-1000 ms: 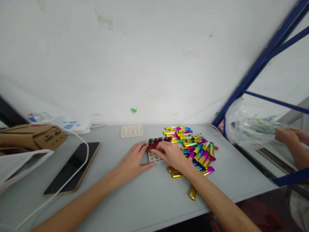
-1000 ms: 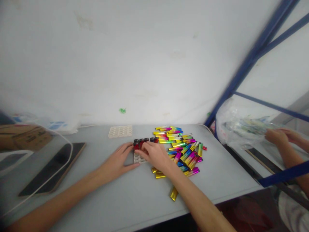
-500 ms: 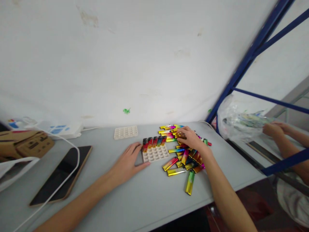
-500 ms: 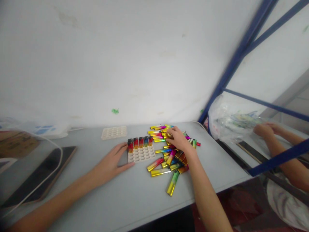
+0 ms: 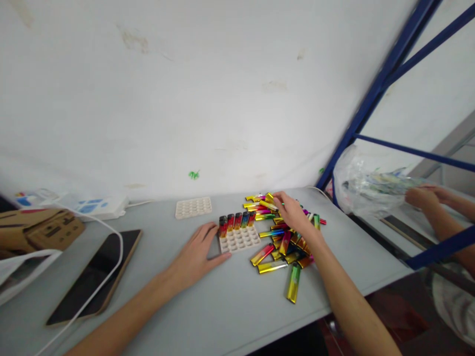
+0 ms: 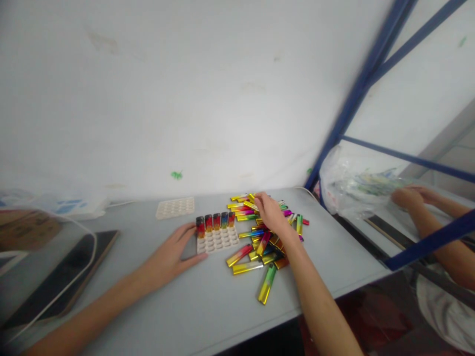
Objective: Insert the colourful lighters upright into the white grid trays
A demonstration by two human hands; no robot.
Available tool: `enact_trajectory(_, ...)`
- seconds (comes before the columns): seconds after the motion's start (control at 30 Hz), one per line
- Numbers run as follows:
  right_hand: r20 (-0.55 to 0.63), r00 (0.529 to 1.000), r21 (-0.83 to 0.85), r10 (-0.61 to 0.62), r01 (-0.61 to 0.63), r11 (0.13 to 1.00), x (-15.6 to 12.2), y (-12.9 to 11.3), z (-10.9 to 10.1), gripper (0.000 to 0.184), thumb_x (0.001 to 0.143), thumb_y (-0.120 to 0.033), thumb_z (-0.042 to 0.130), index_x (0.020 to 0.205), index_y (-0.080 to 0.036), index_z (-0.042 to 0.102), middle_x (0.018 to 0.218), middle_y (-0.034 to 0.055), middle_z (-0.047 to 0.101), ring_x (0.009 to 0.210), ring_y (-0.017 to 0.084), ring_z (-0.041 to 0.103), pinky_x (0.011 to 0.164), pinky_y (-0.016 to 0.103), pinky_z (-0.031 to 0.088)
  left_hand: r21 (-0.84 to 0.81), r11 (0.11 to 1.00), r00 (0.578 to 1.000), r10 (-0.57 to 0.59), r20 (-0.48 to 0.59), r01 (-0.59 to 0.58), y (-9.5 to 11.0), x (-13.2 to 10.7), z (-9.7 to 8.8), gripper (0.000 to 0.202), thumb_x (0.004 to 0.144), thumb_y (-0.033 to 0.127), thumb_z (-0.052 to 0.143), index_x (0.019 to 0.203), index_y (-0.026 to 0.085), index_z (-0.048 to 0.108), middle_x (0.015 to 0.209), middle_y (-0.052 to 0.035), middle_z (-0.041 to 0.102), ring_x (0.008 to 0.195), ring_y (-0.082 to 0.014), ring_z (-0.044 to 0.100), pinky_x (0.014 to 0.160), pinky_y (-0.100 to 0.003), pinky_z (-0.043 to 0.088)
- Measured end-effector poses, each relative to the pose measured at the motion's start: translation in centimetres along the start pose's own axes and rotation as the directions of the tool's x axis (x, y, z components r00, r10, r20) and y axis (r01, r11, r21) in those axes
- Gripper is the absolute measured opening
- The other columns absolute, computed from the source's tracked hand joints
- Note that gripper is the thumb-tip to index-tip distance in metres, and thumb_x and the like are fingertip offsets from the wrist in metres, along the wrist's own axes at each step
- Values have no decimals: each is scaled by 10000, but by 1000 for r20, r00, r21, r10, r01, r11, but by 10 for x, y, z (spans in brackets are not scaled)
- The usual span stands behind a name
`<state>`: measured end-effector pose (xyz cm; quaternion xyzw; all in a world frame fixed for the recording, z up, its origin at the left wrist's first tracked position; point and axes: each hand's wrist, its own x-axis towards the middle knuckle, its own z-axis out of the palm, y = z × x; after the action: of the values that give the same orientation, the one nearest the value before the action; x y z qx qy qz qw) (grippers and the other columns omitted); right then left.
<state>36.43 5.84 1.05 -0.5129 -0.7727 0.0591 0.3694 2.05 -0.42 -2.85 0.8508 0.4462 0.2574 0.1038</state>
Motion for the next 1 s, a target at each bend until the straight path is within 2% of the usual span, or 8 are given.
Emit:
enact_trajectory(0.13,-50,992,147,115,-107,983,1,-21,1,410,1060,-501,432,1186,-180,655,731,8,675,622,174,586,648,287,448,2,1000,1000,-4,-2,4,0,0,1,718,925,683,604,1425,172,530,1470,-172,571,1358,-358,565,1176,-533,469)
enact_trajectory(0.27,-99,964,397,245,-188,899,1,-38,9,446,906,-614,655,948,-174,716,763,18,656,624,157,514,588,276,387,4,1000,1000,15,-27,-15,-2,-1,2,690,920,678,615,1410,197,548,1452,-159,589,1333,-354,586,1156,-531,491)
enact_trajectory(0.37,-73,942,514,328,-247,821,1,-45,17,514,890,-687,634,744,-194,611,625,-24,511,579,141,434,546,272,339,4,1000,999,18,-42,-18,-3,-1,2,690,914,687,616,1401,202,557,1443,-160,594,1318,-359,596,1148,-535,500)
enact_trajectory(0.5,-11,969,544,246,-201,815,-1,-53,26,582,952,-735,500,693,-215,514,662,-12,531,618,148,488,600,280,426,-7,1000,999,21,-29,-21,-1,-1,0,680,922,675,614,1410,207,545,1456,-149,585,1330,-351,589,1157,-523,493)
enact_trajectory(0.6,122,976,679,178,-213,703,-3,-61,29,527,971,-723,485,832,-220,556,732,-7,586,621,147,548,628,292,499,-7,1000,1000,15,-15,-15,1,-1,0,682,931,675,605,1414,199,532,1463,-160,575,1339,-352,580,1167,-531,481)
enact_trajectory(0.73,224,949,760,221,-313,570,-6,-71,29,491,938,-737,532,897,-249,492,627,-84,392,472,102,334,433,230,323,5,1000,1000,8,-6,-8,1,-1,0,689,934,675,604,1420,194,518,1466,-169,569,1346,-353,573,1165,-540,480)
enact_trajectory(0.83,195,951,735,239,-303,606,-9,-76,31,545,913,-744,567,760,-250,392,612,-84,323,491,93,278,442,228,256,13,1000,1000,18,-11,-18,1,-1,0,685,941,676,593,1422,194,512,1457,-164,573,1341,-344,575,1162,-527,483)
enact_trajectory(1.0,78,968,545,238,-241,803,-15,-80,39,599,922,-698,560,601,-239,347,560,-55,313,534,108,300,498,265,239,19,1000,1000,20,-22,-19,1,-1,1,694,933,691,590,1406,186,531,1446,-161,583,1335,-344,582,1164,-518,479)
